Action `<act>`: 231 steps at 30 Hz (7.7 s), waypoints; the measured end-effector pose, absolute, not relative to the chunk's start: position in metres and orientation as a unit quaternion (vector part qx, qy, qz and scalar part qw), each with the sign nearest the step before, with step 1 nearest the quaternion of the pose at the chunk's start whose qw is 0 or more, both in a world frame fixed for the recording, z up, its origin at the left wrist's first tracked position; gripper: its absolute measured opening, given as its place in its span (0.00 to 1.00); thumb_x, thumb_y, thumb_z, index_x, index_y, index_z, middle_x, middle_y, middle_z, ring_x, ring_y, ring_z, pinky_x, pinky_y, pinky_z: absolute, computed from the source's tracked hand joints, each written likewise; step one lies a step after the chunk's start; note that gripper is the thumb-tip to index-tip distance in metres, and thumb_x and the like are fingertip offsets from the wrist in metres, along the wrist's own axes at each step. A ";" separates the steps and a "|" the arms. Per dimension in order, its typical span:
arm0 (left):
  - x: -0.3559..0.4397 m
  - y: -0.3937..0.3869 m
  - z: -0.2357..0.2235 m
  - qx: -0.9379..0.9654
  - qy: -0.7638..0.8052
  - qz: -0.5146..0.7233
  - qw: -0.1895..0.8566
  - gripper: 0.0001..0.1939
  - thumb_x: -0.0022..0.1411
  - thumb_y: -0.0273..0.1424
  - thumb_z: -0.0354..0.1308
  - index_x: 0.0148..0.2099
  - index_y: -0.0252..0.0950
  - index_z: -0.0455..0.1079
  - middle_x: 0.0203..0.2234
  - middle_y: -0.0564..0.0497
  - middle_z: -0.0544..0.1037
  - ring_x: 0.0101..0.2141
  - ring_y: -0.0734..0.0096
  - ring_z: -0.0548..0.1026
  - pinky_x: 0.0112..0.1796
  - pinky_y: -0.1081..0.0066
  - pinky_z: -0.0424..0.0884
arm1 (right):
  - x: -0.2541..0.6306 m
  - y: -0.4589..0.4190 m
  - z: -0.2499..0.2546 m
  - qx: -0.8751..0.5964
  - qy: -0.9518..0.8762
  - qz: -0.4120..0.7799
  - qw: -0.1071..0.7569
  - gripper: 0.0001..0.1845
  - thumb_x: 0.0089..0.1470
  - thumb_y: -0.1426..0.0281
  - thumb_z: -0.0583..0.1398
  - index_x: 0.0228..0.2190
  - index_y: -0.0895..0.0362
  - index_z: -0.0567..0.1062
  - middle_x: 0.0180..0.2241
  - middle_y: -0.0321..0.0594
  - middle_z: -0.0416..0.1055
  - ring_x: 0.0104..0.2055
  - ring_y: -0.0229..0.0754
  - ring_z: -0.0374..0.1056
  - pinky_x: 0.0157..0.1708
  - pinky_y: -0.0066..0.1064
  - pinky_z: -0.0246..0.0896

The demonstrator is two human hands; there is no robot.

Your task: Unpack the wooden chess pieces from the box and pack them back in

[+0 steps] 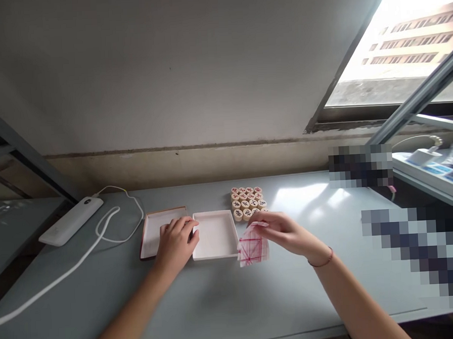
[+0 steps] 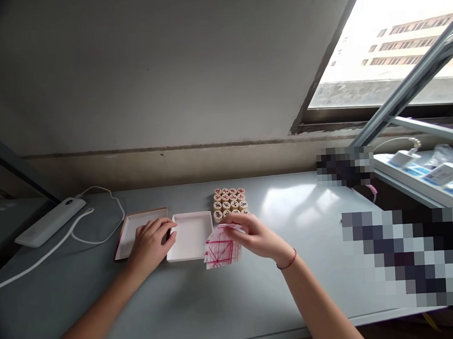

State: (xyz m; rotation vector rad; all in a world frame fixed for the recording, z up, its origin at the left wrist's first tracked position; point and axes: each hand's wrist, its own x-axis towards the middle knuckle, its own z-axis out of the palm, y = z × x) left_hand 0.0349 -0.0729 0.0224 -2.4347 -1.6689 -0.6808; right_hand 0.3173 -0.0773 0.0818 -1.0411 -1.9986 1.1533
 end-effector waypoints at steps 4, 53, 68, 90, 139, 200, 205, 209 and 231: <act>0.042 -0.078 0.026 -0.808 -0.539 -0.228 0.066 0.07 0.60 0.27 0.55 0.40 0.41 0.72 0.39 0.53 0.78 0.39 0.64 0.74 0.39 0.62 0.60 | 0.284 -0.065 0.082 -0.390 -0.807 0.373 0.239 0.11 0.56 0.70 0.55 0.41 0.55 0.73 0.40 0.40 0.74 0.39 0.40 0.69 0.37 0.29 0.63; 0.045 -0.080 0.026 -0.817 -0.526 -0.233 0.048 0.10 0.60 0.24 0.51 0.41 0.40 0.72 0.39 0.50 0.77 0.40 0.65 0.73 0.41 0.62 0.58 | 0.236 0.051 0.061 -0.733 -0.673 0.094 -0.001 0.16 0.54 0.77 0.53 0.44 0.61 0.73 0.39 0.55 0.75 0.44 0.51 0.72 0.36 0.33 0.64; 0.038 -0.073 0.032 -0.828 -0.500 -0.256 -0.004 0.11 0.62 0.30 0.54 0.47 0.40 0.70 0.42 0.47 0.74 0.44 0.61 0.71 0.44 0.62 0.65 | 0.226 -0.002 0.085 -0.608 -0.768 0.127 0.155 0.15 0.61 0.66 0.53 0.46 0.56 0.71 0.41 0.46 0.76 0.44 0.48 0.73 0.40 0.33 0.64; 0.054 -0.057 0.036 -0.831 -0.499 -0.236 -0.066 0.07 0.58 0.25 0.54 0.39 0.40 0.69 0.37 0.52 0.75 0.40 0.65 0.73 0.44 0.63 0.64 | 0.250 -0.050 0.046 -0.455 -0.624 0.486 0.408 0.17 0.53 0.56 0.59 0.35 0.57 0.70 0.36 0.42 0.72 0.30 0.36 0.69 0.24 0.26 0.65; 0.033 -0.060 0.058 -0.847 -0.516 -0.066 -0.108 0.16 0.65 0.34 0.52 0.54 0.40 0.67 0.47 0.48 0.76 0.46 0.59 0.72 0.47 0.58 0.62 | 0.215 -0.061 0.030 -0.489 -0.844 0.151 0.159 0.05 0.57 0.74 0.55 0.37 0.56 0.68 0.33 0.40 0.75 0.29 0.40 0.69 0.26 0.27 0.50; 0.044 -0.072 0.043 -0.878 -0.465 -0.073 -0.089 0.48 0.52 0.58 0.55 0.68 0.43 0.45 0.60 0.38 0.62 0.59 0.45 0.59 0.56 0.39 0.48 | 0.262 -0.049 0.061 -0.442 -0.565 0.607 0.342 0.23 0.45 0.59 0.67 0.41 0.57 0.70 0.34 0.42 0.76 0.35 0.39 0.73 0.31 0.31 0.73; 0.053 -0.073 0.043 -0.880 -0.416 -0.225 -0.027 0.28 0.65 0.44 0.51 0.64 0.41 0.55 0.51 0.43 0.71 0.49 0.58 0.70 0.50 0.59 0.66 | 0.251 -0.059 0.064 -0.404 -0.562 0.618 0.373 0.20 0.46 0.60 0.66 0.39 0.56 0.70 0.38 0.43 0.75 0.39 0.42 0.74 0.37 0.33 0.73; 0.061 -0.078 0.043 -0.862 -0.419 -0.279 -0.063 0.17 0.68 0.35 0.49 0.57 0.41 0.62 0.47 0.47 0.72 0.45 0.63 0.72 0.46 0.65 0.69 | 0.248 -0.062 0.064 -0.399 -0.565 0.614 0.381 0.21 0.45 0.61 0.67 0.38 0.56 0.70 0.36 0.41 0.74 0.39 0.41 0.73 0.37 0.32 0.73; 0.071 -0.069 0.039 -0.854 -0.458 -0.244 -0.032 0.10 0.61 0.24 0.53 0.42 0.42 0.69 0.38 0.53 0.76 0.39 0.66 0.70 0.43 0.63 0.56 | 0.262 -0.051 0.063 -0.409 -0.576 0.576 0.411 0.15 0.49 0.58 0.64 0.30 0.57 0.72 0.32 0.37 0.69 0.35 0.37 0.69 0.35 0.31 0.73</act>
